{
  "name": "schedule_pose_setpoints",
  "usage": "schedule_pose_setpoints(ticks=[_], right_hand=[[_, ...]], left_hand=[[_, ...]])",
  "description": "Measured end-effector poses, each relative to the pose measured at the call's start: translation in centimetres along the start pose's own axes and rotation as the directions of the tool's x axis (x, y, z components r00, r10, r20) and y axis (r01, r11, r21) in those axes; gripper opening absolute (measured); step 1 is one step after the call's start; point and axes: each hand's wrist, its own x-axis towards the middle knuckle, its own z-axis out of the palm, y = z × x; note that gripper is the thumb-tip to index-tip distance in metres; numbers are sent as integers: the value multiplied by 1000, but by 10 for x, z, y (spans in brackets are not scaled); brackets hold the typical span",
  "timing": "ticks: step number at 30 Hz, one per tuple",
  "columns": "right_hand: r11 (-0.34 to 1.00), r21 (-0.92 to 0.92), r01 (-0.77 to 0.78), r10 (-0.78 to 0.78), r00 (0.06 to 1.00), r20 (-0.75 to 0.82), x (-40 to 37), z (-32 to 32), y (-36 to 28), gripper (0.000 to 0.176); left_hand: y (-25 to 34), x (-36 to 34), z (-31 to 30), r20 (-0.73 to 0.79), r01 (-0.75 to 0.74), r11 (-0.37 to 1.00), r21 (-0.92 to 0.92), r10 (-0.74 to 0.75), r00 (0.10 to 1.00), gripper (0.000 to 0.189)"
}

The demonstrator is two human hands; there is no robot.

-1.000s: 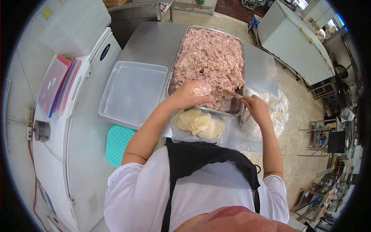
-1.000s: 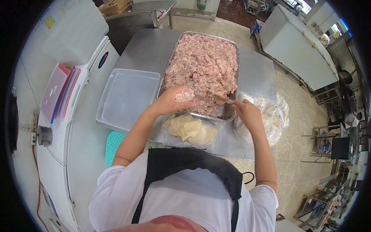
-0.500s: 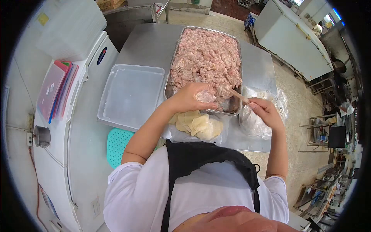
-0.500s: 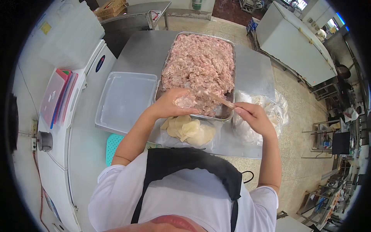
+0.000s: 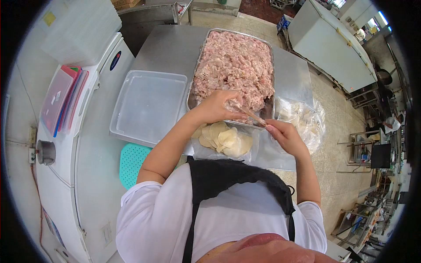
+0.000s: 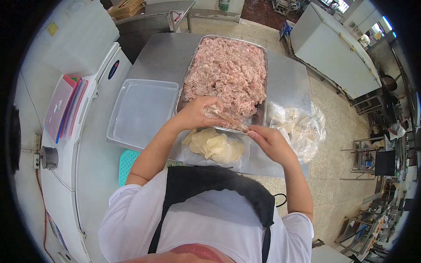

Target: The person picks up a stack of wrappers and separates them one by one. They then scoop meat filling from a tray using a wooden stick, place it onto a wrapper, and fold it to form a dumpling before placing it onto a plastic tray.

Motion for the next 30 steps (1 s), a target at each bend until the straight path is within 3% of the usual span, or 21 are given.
schedule_pose_setpoints(ticks=[2, 4, 8, 10, 13, 14, 15, 16, 17, 18, 19, 20, 22, 23, 26, 27, 28, 30], right_hand=[[999, -13, 36, -36, 999, -2, -3, -12, -1, 30], [976, 179, -127, 124, 992, 27, -6, -25, -2, 29], [1000, 16, -21, 22, 995, -93, -8, -26, -8, 26], [957, -190, 218, -236, 969, -78, -7, -11, 1, 26], [954, -257, 153, -154, 988, 15, -6, -15, -12, 26], [911, -355, 210, -241, 970, -43, -2, -18, -12, 24], [911, -354, 209, -240, 970, -45, -4, -22, -16, 24], [849, -506, 152, -256, 956, -142, -6, -30, -24, 22], [766, -638, 77, -287, 930, -232, -6, -33, -32, 20], [755, -646, 113, -394, 865, -309, -8, -27, -35, 20], [755, -645, 114, -395, 866, -308, -8, -20, -36, 20], [783, -596, 178, -396, 881, -257, -8, -12, -33, 20], [824, -502, 261, -398, 898, -188, -4, -6, -22, 22], [823, -505, 261, -399, 898, -186, -5, -12, -27, 22], [733, -666, 138, -323, 932, -162, -11, -34, -52, 21], [733, -666, 139, -324, 932, -161, -11, -31, -53, 21], [724, -665, 183, -402, 896, -191, -12, -25, -55, 21], [673, -703, 231, -484, 856, -182, -10, -13, -53, 20]], left_hand=[[0, -1, 1, 28, -10, 1000, 0, 10, 1000, 49], [6, -2, 3, -48, 14, 992, -126, -21, 999, 48], [17, -3, 3, -148, -162, 985, -67, 151, 977, 40], [22, -4, -1, 85, -150, 987, -65, 155, 984, 36], [20, -2, -2, 197, -250, 968, 17, 242, 950, 35], [21, -3, -2, 199, -250, 968, 16, 242, 950, 35], [24, -5, -2, 185, -142, 990, 6, 138, 973, 36], [25, -5, -2, 170, -33, 999, -4, 33, 985, 37], [20, -6, -1, 167, -34, 999, -2, 34, 985, 37], [12, -6, 3, 103, -29, 991, -134, 43, 994, 39], [5, -6, 5, 40, -32, 964, -264, 44, 998, 42], [10, -6, 2, 41, -31, 964, -265, 44, 998, 42], [20, -5, -5, 85, -200, 975, -95, 208, 975, 41], [19, -6, -3, 82, -202, 975, -96, 210, 974, 41], [13, -7, 0, 30, -116, 993, -37, 117, 993, 40], [13, -7, 1, 45, -39, 994, -99, 43, 998, 40], [12, -7, 3, 66, 41, 986, -162, -30, 997, 41], [10, -9, 4, 25, -23, 992, -128, 27, 999, 41]])
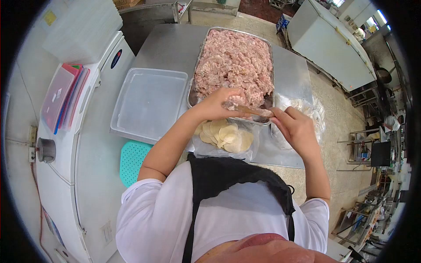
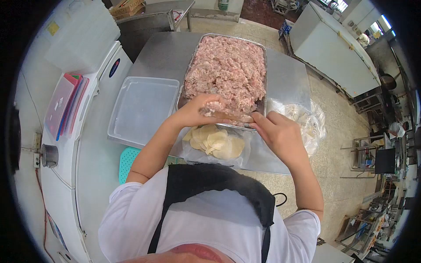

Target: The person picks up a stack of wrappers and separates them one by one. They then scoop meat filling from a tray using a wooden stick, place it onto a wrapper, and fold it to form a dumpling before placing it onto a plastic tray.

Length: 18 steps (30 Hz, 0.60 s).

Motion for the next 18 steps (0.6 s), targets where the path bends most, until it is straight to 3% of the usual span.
schedule_pose_setpoints(ticks=[2, 4, 5, 7, 9, 11, 13, 15, 17, 18], right_hand=[[1000, 3, -27, 27, 999, 20, 3, -5, 7, 20], [993, 16, -114, 113, 992, 57, 5, -21, 12, 19], [993, 18, -117, 115, 992, 53, 5, -28, 13, 19], [935, 260, -240, 231, 971, 65, 2, -36, 14, 18], [931, 262, -255, 232, 966, 117, -1, -20, 11, 19], [920, 351, -175, 124, 979, 165, -4, 5, 13, 19], [937, 316, -152, 107, 982, 155, 0, -8, 18, 20], [983, 86, -162, 151, 981, 122, 3, -27, 16, 21], [987, 56, -148, 144, 987, 71, 3, -20, 10, 22], [990, 79, -117, 112, 992, 64, 1, -9, 8, 20]], left_hand=[[1, -1, -1, -32, -65, 997, 44, 66, 997, 41], [5, -3, -3, 62, 118, 978, -171, -109, 992, 43], [10, -4, -3, 64, 119, 979, -167, -110, 992, 43], [18, -5, -1, -76, -95, 995, 20, 96, 992, 37], [19, -5, 1, -79, -107, 994, -24, 105, 991, 39], [16, -3, 1, -86, -117, 991, -67, 111, 990, 41], [10, -4, -1, -64, -67, 997, 41, 70, 996, 38], [13, -5, -2, -97, -21, 999, 35, 25, 995, 37], [11, -4, -3, -120, 27, 999, 20, -25, 992, 36], [6, -1, -4, -113, -41, 998, 44, 46, 992, 37]])
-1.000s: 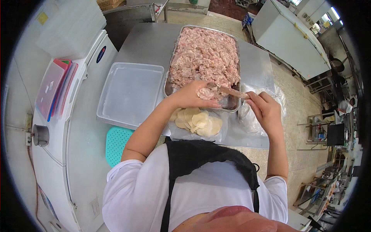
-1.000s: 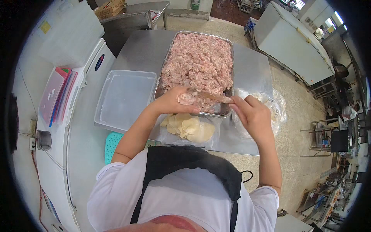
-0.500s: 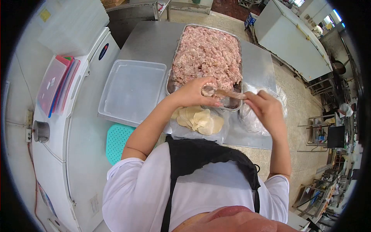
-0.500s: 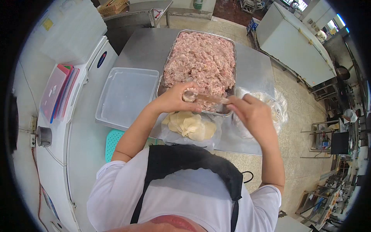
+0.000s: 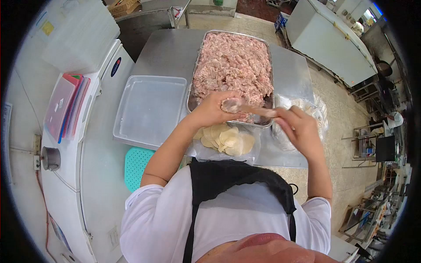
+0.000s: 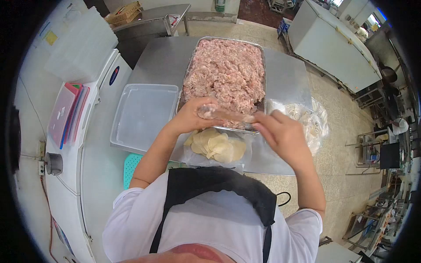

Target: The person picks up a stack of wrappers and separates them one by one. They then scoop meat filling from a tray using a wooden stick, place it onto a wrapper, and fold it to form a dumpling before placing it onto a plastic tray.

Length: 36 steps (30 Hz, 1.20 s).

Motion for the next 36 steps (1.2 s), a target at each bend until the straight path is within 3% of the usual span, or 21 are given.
schedule_pose_setpoints(ticks=[2, 4, 7, 9, 12, 16, 18, 23, 25, 26, 27, 29, 31, 35, 36], right_hand=[[997, 72, 35, -35, 999, 2, 2, 13, 7, 18], [999, 40, -8, 7, 1000, 9, 5, -2, 13, 18], [991, 62, -115, 115, 993, 9, 8, -13, 10, 18], [965, 245, -89, 93, 996, -4, 9, -3, 4, 23], [965, 251, -72, 53, 995, 80, 6, 42, 14, 22], [945, 313, -99, 60, 989, 131, 18, 45, 32, 21], [844, 488, -222, 154, 972, 176, 22, 53, 40, 23], [690, 684, -237, 214, 969, 119, 18, 133, 62, 28], [299, 777, -554, 350, 821, 450, 16, 153, 63, 29], [195, 766, -613, 425, 756, 497, 17, 156, 53, 28], [198, 763, -616, 408, 759, 507, 14, 163, 53, 28], [24, 792, -610, 310, 758, 574, 4, 179, 59, 30], [58, 804, -591, 312, 776, 548, 4, 181, 56, 30], [-1, 825, -565, 281, 791, 543, 1, 181, 61, 31], [-1, 824, -566, 294, 788, 541, 0, 182, 62, 31]], left_hand=[[-2, 1, -1, 7, -68, 998, 14, 68, 998, 37], [2, 1, -5, 29, 101, 990, -99, -99, 995, 39], [-6, -5, -10, 45, 51, 995, -86, -47, 998, 39], [-4, -7, -8, 20, 90, 991, -102, -89, 996, 37], [-9, -7, -10, -5, 112, 990, -84, -113, 994, 34], [-23, -13, -18, 41, 170, 977, -125, -167, 985, 39], [-31, -17, -23, 33, 167, 982, -94, -164, 986, 40], [-37, -33, -45, -36, 249, 968, -13, -249, 968, 33], [-63, -48, -57, -155, 338, 941, -2, -335, 930, 37], [-72, -57, -65, -173, 349, 937, -5, -344, 923, 37], [-81, -65, -74, -227, 336, 941, 43, -318, 920, 41], [-109, -83, -90, -287, 336, 938, 92, -298, 910, 45], [-148, -98, -100, -474, 380, 896, 229, -238, 848, 46], [-178, -92, -112, -530, 454, 857, 242, -275, 802, 52], [-185, -85, -109, -572, 445, 873, 198, -266, 776, 61]])
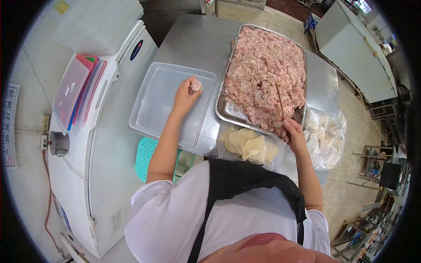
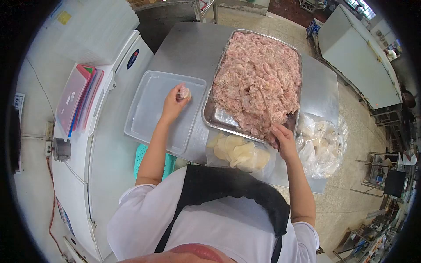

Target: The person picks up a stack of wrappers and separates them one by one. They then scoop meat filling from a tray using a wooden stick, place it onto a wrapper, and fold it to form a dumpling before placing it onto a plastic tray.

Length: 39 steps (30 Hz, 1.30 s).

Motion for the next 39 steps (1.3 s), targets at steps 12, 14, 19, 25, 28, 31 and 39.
schedule_pose_setpoints(ticks=[12, 14, 19, 25, 28, 31, 39], right_hand=[[999, 36, 5, -2, 997, -79, 0, 0, 4, 27], [999, 33, 13, -10, 995, -100, -1, 1, 4, 27], [999, 53, -9, 14, 996, -90, -1, 2, 1, 27], [1000, -14, 3, -5, 992, -122, -1, 7, -2, 28], [998, -53, -14, 6, 988, -151, 1, 7, 2, 29], [998, -65, -11, 3, 993, -118, -1, 10, -2, 29], [944, -325, -53, 31, 997, -73, -15, 2, -19, 33]], left_hand=[[16, 43, 40, 134, 45, 970, 237, -79, 988, 92], [11, 45, 43, 128, -5, 966, 259, -29, 991, 91], [-2, 41, 51, 33, -50, 995, 90, 47, 998, 72], [-18, 38, 54, -6, -201, 977, 69, 202, 979, 48], [-19, 40, 54, 2, -176, 976, 128, 178, 984, 45], [-14, 37, 52, 0, -157, 982, 102, 157, 988, 46], [-12, 42, 55, -72, 12, 997, 81, -6, 997, 54]])
